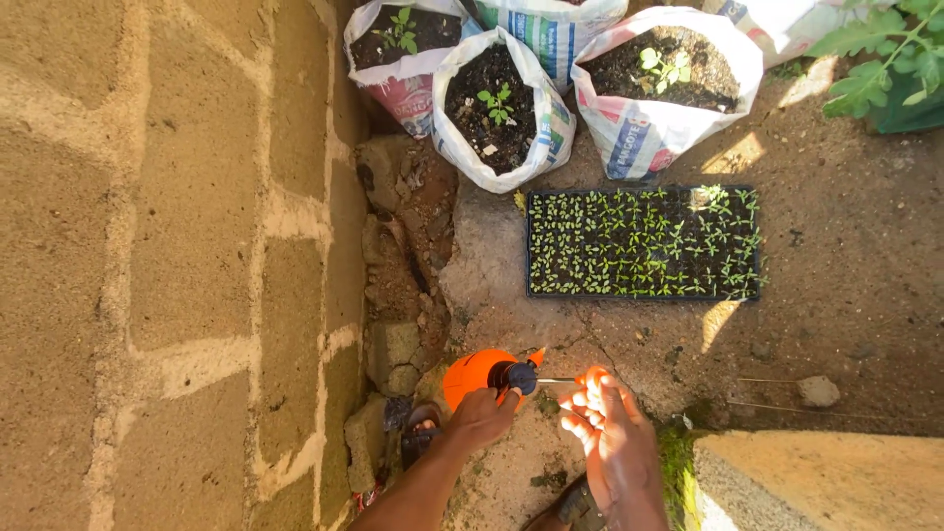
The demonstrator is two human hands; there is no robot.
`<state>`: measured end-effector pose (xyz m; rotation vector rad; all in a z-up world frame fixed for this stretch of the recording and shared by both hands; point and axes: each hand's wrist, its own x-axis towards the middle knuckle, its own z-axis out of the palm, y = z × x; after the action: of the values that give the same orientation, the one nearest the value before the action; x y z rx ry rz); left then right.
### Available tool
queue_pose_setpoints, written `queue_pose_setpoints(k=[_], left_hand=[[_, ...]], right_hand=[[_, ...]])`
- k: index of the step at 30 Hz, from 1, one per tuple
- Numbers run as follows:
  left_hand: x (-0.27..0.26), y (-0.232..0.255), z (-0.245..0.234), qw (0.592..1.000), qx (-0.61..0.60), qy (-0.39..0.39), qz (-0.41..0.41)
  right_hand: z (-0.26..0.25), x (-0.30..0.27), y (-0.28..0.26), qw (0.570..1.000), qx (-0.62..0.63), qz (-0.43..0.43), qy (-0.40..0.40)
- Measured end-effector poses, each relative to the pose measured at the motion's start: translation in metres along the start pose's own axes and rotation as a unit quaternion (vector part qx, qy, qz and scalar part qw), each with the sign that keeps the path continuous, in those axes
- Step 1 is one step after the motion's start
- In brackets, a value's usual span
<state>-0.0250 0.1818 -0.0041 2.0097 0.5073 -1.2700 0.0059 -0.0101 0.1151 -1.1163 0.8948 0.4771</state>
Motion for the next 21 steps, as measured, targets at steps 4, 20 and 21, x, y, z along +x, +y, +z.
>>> queue_pose_setpoints(k=[4,20,21], left_hand=[[0.005,0.013,0.007,1.000,-0.022,-0.017,0.004],[0.041,-0.014,0.031,0.998,-0.050,-0.010,-0.037],[0.041,-0.012,0.032,0.998,-0.052,-0.009,-0.036]], right_hand=[[0.000,0.023,0.010,0.999,0.006,0.006,0.049],[0.016,0.023,0.002,0.995,-0.093,0.035,0.011],[0.012,0.023,-0.005,0.995,-0.095,0.033,0.010]])
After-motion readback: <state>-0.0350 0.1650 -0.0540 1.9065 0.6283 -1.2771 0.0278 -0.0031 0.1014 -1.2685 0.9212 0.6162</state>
